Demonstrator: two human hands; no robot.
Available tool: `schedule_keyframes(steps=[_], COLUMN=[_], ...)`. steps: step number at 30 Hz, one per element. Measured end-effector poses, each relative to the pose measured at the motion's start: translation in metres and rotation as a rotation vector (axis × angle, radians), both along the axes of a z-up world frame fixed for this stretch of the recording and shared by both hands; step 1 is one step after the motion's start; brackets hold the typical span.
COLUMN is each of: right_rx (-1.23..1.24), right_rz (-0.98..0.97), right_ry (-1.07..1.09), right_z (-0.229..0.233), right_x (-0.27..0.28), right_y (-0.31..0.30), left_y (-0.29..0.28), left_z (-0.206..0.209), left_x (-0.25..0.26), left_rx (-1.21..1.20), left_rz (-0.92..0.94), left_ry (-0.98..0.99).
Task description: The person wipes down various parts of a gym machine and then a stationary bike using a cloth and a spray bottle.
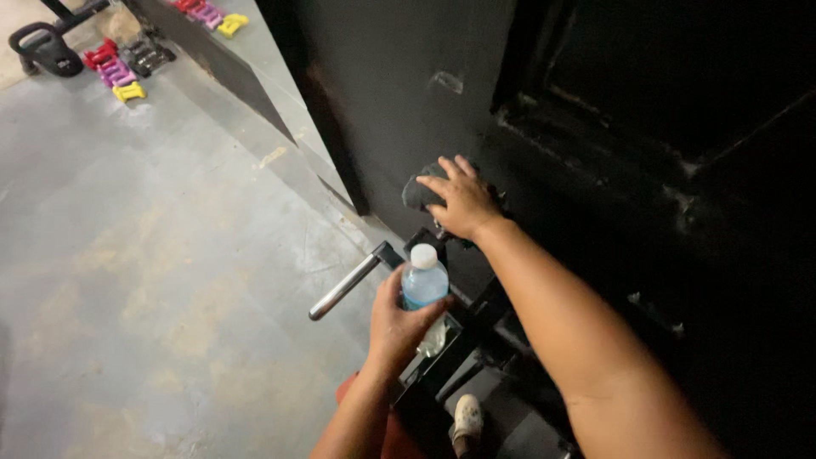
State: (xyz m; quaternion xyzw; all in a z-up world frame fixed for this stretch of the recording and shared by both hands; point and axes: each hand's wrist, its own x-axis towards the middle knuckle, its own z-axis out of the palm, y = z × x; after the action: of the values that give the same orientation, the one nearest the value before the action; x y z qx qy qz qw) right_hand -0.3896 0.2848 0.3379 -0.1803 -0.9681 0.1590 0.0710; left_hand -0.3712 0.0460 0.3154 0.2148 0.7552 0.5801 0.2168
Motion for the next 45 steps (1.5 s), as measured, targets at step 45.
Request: schedule_keyframes(steps=[45], right_rx=[0.38], right_rz=[0.338], right_ry=[-0.894], right_z=[0.115], right_x=[0.228], right_y=[-0.064], left_y=[0.028], left_z=[-0.013], left_x=[0.023], left_rx=[-0.335], left_rz=[-0.651], left_ry=[-0.032])
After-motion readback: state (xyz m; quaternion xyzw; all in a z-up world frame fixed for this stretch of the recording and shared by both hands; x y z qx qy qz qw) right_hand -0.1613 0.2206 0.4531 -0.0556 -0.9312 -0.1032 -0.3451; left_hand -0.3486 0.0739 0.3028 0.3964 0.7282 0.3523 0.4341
